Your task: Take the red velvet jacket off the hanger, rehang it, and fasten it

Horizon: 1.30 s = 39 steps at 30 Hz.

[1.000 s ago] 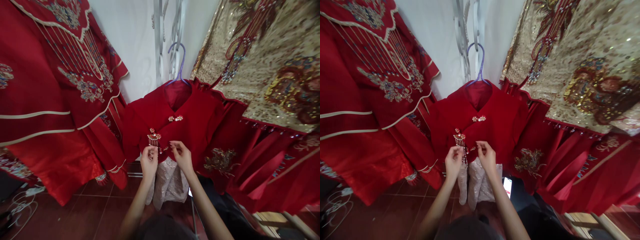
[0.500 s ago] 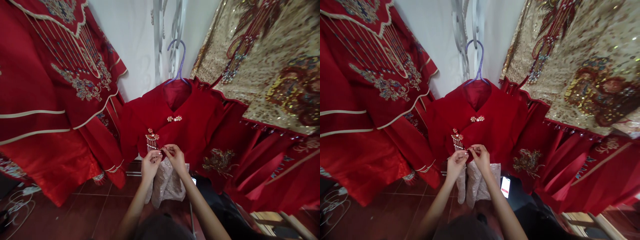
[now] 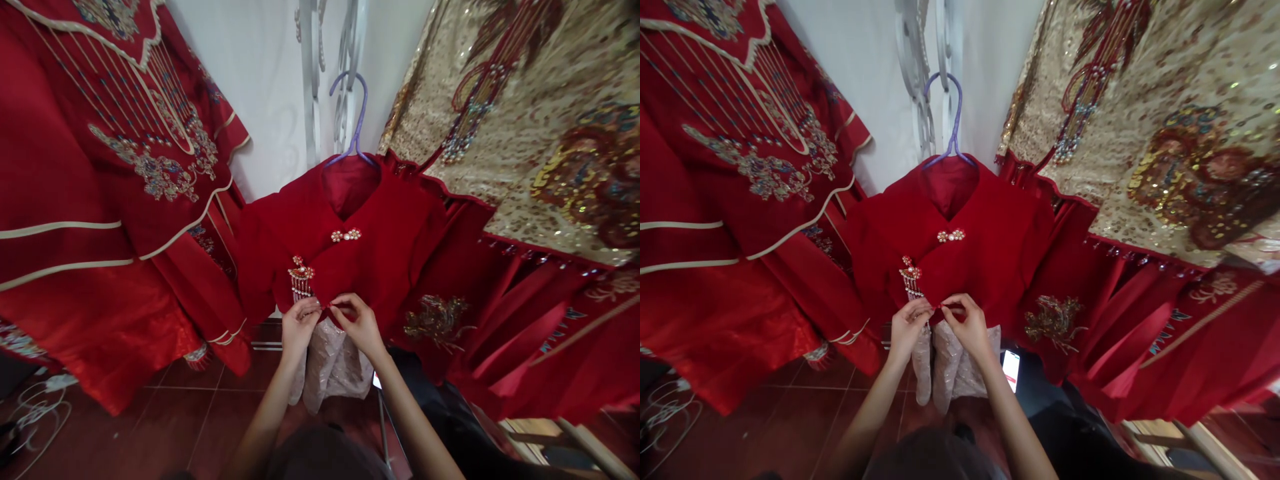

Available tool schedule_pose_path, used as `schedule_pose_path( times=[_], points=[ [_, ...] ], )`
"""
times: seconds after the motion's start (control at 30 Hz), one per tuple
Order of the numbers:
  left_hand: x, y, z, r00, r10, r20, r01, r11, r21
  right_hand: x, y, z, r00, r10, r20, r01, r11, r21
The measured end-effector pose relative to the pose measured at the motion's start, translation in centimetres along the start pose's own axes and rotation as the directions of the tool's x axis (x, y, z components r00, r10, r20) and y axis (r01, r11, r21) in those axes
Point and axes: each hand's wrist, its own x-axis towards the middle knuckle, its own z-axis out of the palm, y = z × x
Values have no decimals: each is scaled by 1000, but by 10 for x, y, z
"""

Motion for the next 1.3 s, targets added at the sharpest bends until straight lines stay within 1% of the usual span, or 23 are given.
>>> schedule_pose_path(
  times=[0.07, 0.17, 0.3, 0.37, 0.47, 0.57, 0.63, 0.8, 0.87, 1.0, 1.13, 1.3],
  points=[
    [-1, 0, 0, 1000, 7, -2, -7, 1000, 21, 1, -1, 5, 1000, -5, 13, 4, 1000, 20],
    [-4, 3, 0, 1000, 10, -18, -10, 999, 45, 4, 1, 13, 1000, 4, -1, -4, 999, 50],
    [-5, 9, 0, 999, 39, -33, -38, 999, 34, 7, 4, 15, 998, 18, -61, -18, 1000, -2],
    [-6, 11, 1, 998, 41, -38, -40, 999, 35, 8, 4, 14, 998, 19, -54, -20, 1000, -12],
    [-6, 12, 1, 999, 51, -20, -49, 996, 68, 8, 4, 13, 999, 15, -35, -15, 1000, -11],
    [-7, 12, 1, 997, 74, 22, -76, 987, 141, 8, 3, 14, 995, -2, -97, -2, 999, -46],
    [-7, 11, 0, 996, 82, 25, -85, 982, 171, 9, 3, 15, 993, -16, -120, 8, 998, -68],
    [-8, 10, 1, 996, 80, -31, -76, 991, 113, 9, 0, 13, 998, 8, -69, -13, 998, -62],
    [-9, 10, 1, 997, 70, -18, -68, 992, 102, 9, -1, 12, 998, 14, -56, -17, 999, -52],
    [-9, 13, 1, 997, 77, -9, -75, 990, 121, 9, -5, 12, 997, -31, -66, 25, 996, -81],
    [-9, 12, -1, 997, 75, -17, -72, 987, 145, 8, -8, 12, 999, -30, -21, 29, 997, -71],
    [-8, 9, -1, 999, 37, -18, -33, 989, 147, 8, -5, 11, 999, -48, 5, 48, 998, -51]
  ],
)
